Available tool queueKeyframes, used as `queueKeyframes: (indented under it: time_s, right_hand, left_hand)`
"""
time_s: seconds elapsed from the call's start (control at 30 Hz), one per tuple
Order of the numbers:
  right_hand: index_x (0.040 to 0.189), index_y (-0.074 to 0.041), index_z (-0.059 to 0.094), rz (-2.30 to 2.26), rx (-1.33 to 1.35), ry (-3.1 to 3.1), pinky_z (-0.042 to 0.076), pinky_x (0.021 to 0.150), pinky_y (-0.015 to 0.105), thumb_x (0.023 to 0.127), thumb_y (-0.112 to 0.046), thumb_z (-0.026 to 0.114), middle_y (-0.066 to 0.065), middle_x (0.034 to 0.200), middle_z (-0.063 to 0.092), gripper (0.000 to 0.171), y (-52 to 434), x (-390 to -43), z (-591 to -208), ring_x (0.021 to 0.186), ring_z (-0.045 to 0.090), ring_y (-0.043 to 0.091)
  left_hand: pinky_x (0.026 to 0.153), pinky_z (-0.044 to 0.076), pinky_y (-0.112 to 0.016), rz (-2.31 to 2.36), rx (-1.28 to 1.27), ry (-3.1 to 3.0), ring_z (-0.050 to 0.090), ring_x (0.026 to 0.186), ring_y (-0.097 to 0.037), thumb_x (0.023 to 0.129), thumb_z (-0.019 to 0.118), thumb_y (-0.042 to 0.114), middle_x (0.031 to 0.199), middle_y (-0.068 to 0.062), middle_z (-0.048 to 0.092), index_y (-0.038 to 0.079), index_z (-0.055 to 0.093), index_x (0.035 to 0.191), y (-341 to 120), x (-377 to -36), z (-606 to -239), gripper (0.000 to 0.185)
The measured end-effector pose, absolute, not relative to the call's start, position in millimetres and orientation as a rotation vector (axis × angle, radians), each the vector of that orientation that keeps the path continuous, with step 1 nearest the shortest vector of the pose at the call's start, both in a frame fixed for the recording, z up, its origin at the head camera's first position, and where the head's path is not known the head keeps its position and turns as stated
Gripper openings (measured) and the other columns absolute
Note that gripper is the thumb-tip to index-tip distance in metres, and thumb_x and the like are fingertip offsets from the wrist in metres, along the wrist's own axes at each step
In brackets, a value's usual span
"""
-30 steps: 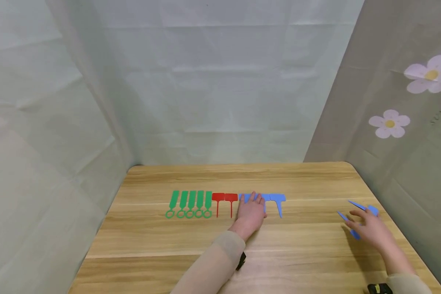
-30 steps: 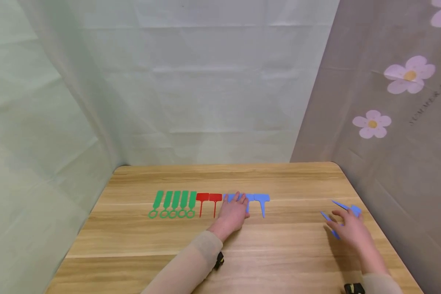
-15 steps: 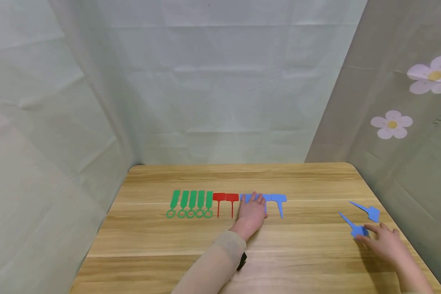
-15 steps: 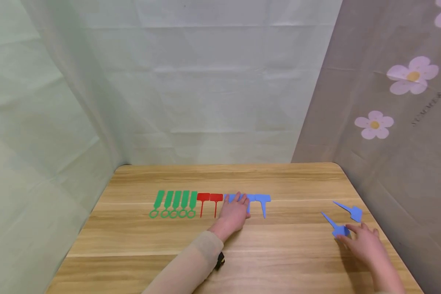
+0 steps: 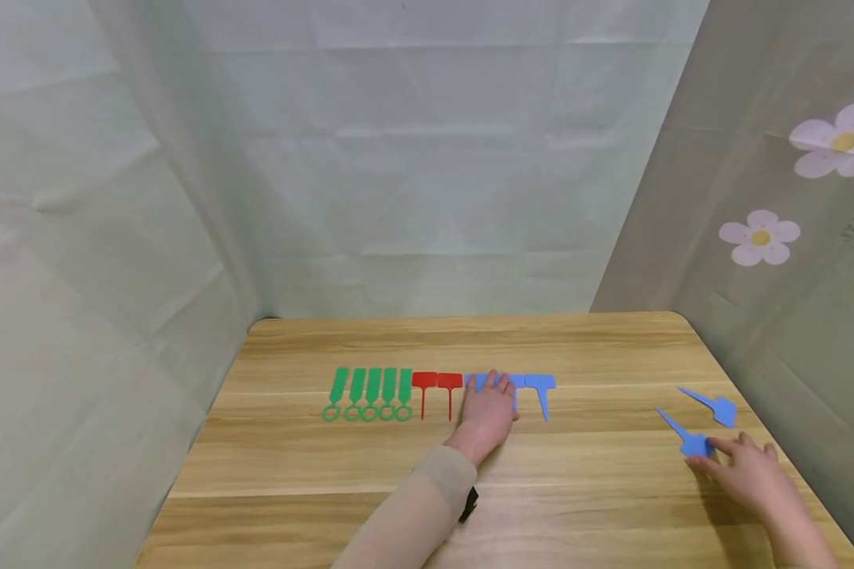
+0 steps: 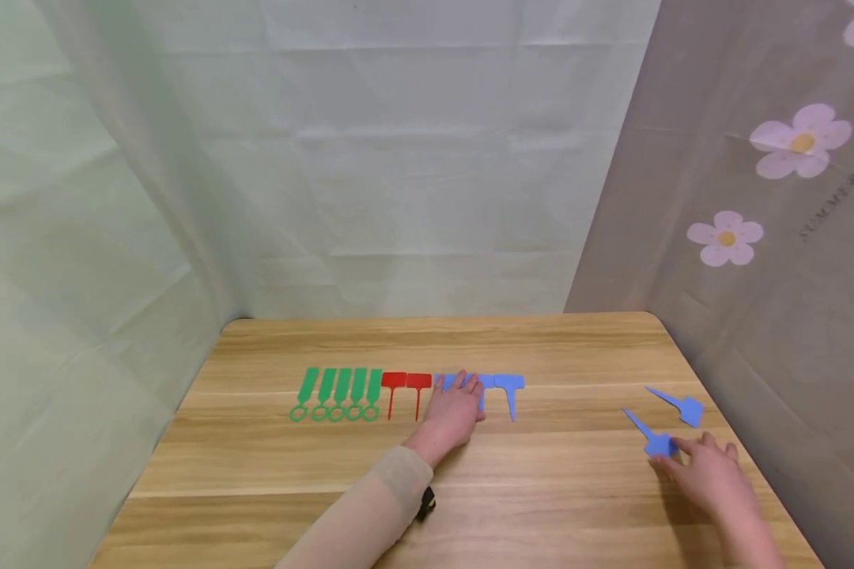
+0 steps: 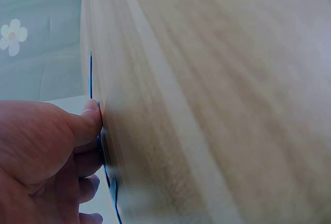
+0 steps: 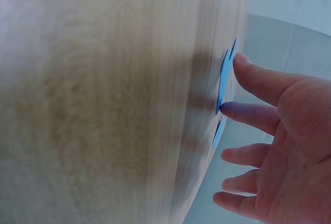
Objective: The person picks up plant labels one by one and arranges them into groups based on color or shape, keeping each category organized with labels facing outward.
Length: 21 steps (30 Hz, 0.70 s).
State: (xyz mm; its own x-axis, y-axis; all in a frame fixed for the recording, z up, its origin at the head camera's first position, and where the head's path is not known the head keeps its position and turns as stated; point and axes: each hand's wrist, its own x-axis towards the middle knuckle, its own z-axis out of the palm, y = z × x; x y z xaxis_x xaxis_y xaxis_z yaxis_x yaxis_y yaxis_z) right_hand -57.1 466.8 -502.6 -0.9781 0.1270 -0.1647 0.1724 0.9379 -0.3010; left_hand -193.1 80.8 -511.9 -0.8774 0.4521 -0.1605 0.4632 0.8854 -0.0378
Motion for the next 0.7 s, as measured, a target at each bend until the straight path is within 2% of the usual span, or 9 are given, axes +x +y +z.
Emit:
queueKeyframes:
  time_s: [0.33,0.47,0.7]
  right_hand:
    - [0.145,0.016,0.047,-0.450,0.349,2.887,0.036,0.084,0.095,0.104,-0.063,0.059,0.060,0.138,0.026,0.090,466,-65,-504,0.128,0.013,0.089]
    - [0.145,0.014,0.050,-0.439,0.379,2.886,0.040,0.084,0.091,0.101,-0.061,0.064,0.058,0.138,0.030,0.089,462,-64,-502,0.128,0.016,0.086]
    - [0.142,0.008,0.056,-0.437,0.426,2.896,0.040,0.086,0.091,0.097,-0.054,0.074,0.054,0.142,0.034,0.080,455,-67,-496,0.133,0.016,0.082]
  left_hand:
    - [0.129,0.025,-0.054,-0.126,0.704,2.909,0.025,0.162,-0.018,0.109,0.057,0.049,0.172,0.007,0.035,0.021,0.044,0.166,81,-195,-511,0.065]
    - [0.130,0.024,-0.054,-0.111,0.687,2.900,0.023,0.162,-0.018,0.109,0.056,0.049,0.173,0.007,0.034,0.022,0.043,0.167,81,-195,-510,0.065]
    - [0.130,0.023,-0.053,-0.101,0.673,2.898,0.022,0.162,-0.018,0.110,0.056,0.048,0.173,0.008,0.033,0.022,0.042,0.167,81,-195,-510,0.065]
